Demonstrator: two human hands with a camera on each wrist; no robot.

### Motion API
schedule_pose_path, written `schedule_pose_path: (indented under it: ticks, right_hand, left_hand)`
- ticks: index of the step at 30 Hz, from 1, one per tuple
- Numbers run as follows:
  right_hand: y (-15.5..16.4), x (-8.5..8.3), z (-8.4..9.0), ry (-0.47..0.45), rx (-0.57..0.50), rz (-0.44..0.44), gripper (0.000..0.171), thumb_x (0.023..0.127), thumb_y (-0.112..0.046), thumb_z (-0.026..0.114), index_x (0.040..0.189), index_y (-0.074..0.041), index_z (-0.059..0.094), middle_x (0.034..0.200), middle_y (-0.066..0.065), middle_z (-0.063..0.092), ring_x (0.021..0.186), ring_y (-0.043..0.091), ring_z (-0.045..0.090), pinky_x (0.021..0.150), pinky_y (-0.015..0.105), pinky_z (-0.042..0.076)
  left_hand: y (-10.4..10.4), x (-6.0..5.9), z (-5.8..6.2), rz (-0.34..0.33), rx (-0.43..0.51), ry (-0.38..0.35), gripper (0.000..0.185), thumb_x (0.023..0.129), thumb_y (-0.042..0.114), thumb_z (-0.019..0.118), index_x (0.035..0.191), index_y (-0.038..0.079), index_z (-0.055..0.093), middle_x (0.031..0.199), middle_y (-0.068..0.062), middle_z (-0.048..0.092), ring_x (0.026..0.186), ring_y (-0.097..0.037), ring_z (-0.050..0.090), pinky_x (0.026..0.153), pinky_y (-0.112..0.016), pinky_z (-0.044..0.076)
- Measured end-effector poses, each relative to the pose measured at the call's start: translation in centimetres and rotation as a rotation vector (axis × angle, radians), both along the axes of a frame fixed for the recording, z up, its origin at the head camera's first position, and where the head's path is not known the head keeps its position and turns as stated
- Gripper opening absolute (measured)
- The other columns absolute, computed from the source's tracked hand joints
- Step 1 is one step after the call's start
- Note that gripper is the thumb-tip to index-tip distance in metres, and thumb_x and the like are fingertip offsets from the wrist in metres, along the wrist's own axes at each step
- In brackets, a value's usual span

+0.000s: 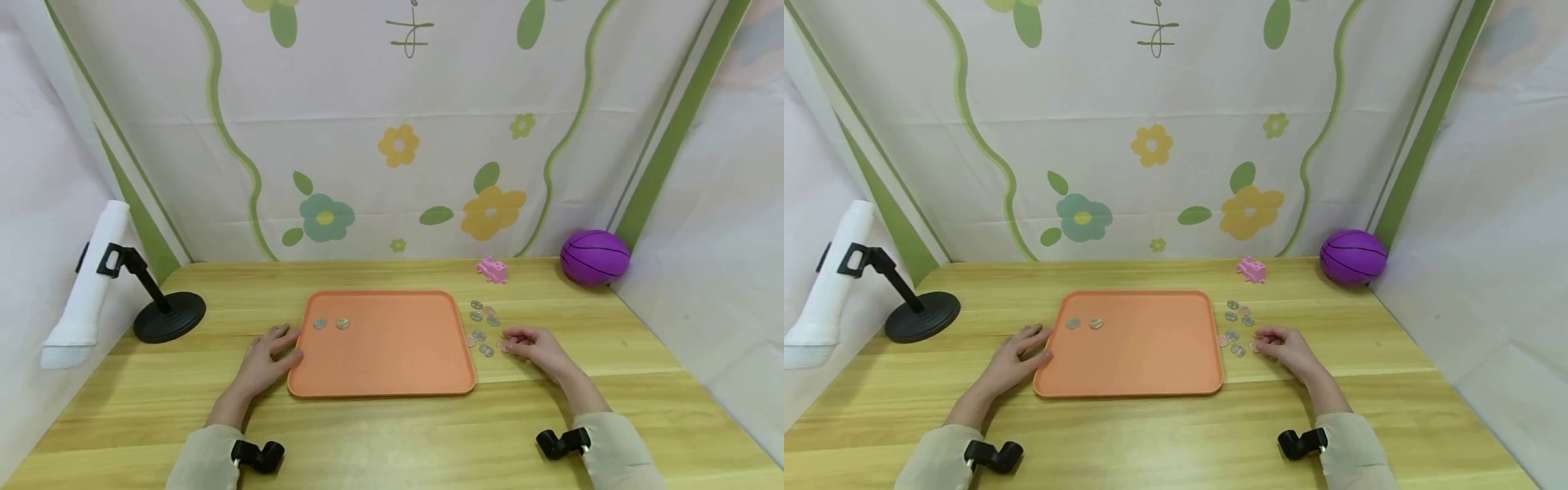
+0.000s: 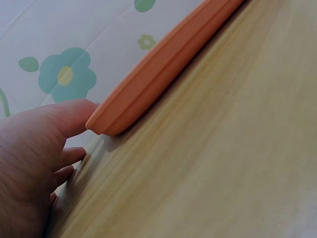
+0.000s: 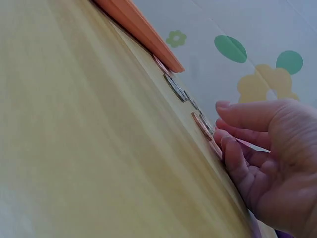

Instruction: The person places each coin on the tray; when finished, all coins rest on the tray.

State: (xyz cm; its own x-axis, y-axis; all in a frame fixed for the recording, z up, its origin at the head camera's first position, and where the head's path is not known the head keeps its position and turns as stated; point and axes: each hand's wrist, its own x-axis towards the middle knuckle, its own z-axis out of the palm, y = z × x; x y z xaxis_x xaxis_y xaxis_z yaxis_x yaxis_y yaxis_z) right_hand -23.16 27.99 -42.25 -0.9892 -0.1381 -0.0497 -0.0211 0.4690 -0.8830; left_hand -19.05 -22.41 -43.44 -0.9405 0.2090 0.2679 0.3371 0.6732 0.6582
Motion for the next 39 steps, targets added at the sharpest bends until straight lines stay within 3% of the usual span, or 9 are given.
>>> schedule_pose_path:
  ticks: [12,17,30,39]
  right_hand:
    - [-0.6,-0.1,-0.6,0.118,0.154,0.029,0.025,0.077,-0.012,0.065,0.096,0.002,0.06,0.081,0.008,0.054,0.069,0.017,0.045,0.058,0.023,0.039]
    - [-0.9,-0.3,-0.5,0.127,0.221,0.038,0.019,0.079,-0.01,0.063,0.093,0.002,0.058,0.08,0.007,0.052,0.069,0.017,0.044,0.057,0.023,0.039]
    - [-1.3,-0.1,0.0,0.142,0.259,0.056,0.02,0.081,-0.011,0.061,0.091,0.005,0.056,0.079,0.007,0.051,0.07,0.017,0.045,0.059,0.025,0.04]
    - [-1.5,0.1,-0.3,0.148,0.273,0.031,0.02,0.078,-0.009,0.063,0.091,0.004,0.054,0.082,0.008,0.05,0.07,0.017,0.044,0.06,0.027,0.038]
  left_hand:
    - [0.1,-0.1,0.3,-0.001,0.004,-0.006,0.05,0.083,0.027,0.058,0.124,0.001,0.047,0.129,-0.026,0.033,0.12,-0.042,0.019,0.094,-0.057,0.006]
    - [0.0,-0.2,0.2,0.001,0.008,-0.016,0.049,0.083,0.027,0.058,0.124,0.003,0.048,0.129,-0.026,0.033,0.121,-0.042,0.018,0.094,-0.057,0.005]
    - [0.1,-0.2,-0.1,0.0,0.007,0.005,0.048,0.083,0.027,0.058,0.123,0.002,0.048,0.129,-0.026,0.034,0.121,-0.042,0.019,0.094,-0.057,0.006]
    - [-0.1,-0.2,-0.1,0.003,0.003,-0.022,0.049,0.083,0.028,0.058,0.124,0.004,0.048,0.13,-0.024,0.033,0.122,-0.041,0.018,0.095,-0.056,0.005]
